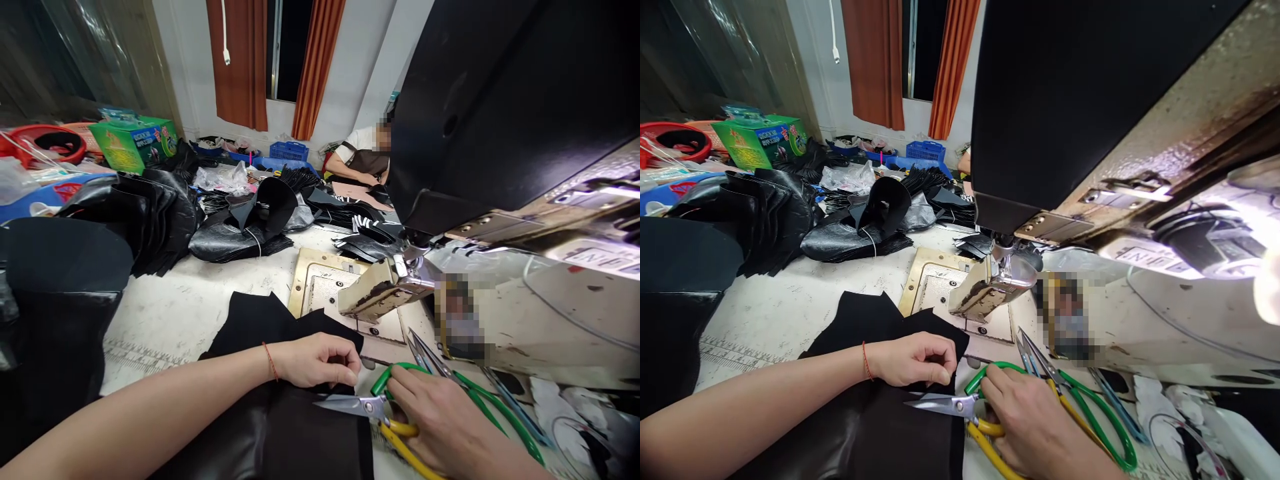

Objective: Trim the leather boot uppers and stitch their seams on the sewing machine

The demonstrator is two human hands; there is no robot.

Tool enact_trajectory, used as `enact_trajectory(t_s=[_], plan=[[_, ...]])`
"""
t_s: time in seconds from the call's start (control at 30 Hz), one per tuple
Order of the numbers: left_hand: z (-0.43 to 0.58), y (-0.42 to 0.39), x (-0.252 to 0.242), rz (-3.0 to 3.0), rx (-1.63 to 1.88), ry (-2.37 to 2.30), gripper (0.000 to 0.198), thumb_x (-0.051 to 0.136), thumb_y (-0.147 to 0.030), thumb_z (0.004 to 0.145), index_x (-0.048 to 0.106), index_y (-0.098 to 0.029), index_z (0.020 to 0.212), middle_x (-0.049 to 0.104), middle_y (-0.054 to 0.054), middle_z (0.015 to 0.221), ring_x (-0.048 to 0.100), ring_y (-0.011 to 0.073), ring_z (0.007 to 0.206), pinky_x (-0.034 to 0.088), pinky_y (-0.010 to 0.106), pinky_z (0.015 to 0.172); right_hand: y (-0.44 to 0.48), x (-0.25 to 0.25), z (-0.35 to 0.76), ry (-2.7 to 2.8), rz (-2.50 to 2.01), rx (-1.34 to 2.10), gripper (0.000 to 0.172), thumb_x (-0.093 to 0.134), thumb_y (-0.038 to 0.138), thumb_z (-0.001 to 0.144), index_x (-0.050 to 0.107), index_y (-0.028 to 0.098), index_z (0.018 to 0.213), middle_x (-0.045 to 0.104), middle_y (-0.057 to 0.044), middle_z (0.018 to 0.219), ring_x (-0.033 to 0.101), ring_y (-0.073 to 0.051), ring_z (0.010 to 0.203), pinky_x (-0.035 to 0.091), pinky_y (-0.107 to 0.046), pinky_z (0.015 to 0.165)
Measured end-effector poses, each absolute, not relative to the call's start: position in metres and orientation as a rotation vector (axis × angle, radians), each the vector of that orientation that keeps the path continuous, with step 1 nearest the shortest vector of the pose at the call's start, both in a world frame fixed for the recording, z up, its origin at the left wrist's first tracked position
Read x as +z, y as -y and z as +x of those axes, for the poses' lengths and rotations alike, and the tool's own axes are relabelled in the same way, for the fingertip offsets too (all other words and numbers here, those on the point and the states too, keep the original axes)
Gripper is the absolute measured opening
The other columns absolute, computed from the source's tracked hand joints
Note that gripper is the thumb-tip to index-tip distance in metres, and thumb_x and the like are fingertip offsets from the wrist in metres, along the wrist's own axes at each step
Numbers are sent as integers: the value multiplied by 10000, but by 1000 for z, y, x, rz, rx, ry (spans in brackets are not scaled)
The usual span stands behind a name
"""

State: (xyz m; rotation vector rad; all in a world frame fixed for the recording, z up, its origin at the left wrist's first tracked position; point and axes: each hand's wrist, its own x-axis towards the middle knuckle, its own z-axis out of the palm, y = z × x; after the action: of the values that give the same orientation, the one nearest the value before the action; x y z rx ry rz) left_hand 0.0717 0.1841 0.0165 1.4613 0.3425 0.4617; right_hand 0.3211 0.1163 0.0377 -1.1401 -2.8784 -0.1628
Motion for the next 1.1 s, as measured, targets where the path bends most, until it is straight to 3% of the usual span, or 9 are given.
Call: enact_trajectory(t_s=[0.1, 0.23, 0.5, 0.77, 1.1], plan=[[72, -184, 17, 1455, 466, -356, 536, 648, -691, 778, 543, -166, 756, 507, -34, 727, 460, 80, 578, 376, 223, 551, -114, 37, 315, 2888, -1230, -49, 247, 540, 130, 599, 443, 253, 790, 576, -16, 760, 555, -226, 636, 322, -334, 557], [73, -184, 18, 1428, 466, -372, 547, 642, -708, 770, 535, -171, 764, 491, -45, 688, 447, 83, 574, 370, 222, 543, -110, 40, 307, 2934, -1216, -52, 157, 532, 172, 691, 443, 261, 787, 579, -15, 714, 555, -241, 546, 255, -340, 502], [74, -185, 17, 1384, 478, -384, 569, 662, -718, 743, 546, -162, 781, 490, -51, 662, 421, 84, 576, 351, 225, 548, -108, 42, 292, 2894, -1307, 5, 204, 582, 139, 599, 560, 246, 772, 638, -36, 746, 621, -274, 597, 382, -376, 511], [75, -187, 15, 1347, 514, -401, 582, 680, -719, 722, 549, -155, 780, 486, -57, 659, 391, 78, 587, 326, 225, 559, -107, 53, 280, 2898, -1279, -25, 294, 536, 87, 503, 534, 250, 747, 636, -21, 714, 638, -252, 567, 402, -356, 499], [75, -186, 16, 1289, 561, -425, 557, 718, -683, 711, 541, -158, 770, 479, -64, 630, 389, 73, 561, 330, 228, 547, -101, 47, 286, 2910, -1306, 93, 245, 554, 40, 613, 487, 256, 708, 606, -3, 688, 604, -200, 523, 348, -331, 480]])
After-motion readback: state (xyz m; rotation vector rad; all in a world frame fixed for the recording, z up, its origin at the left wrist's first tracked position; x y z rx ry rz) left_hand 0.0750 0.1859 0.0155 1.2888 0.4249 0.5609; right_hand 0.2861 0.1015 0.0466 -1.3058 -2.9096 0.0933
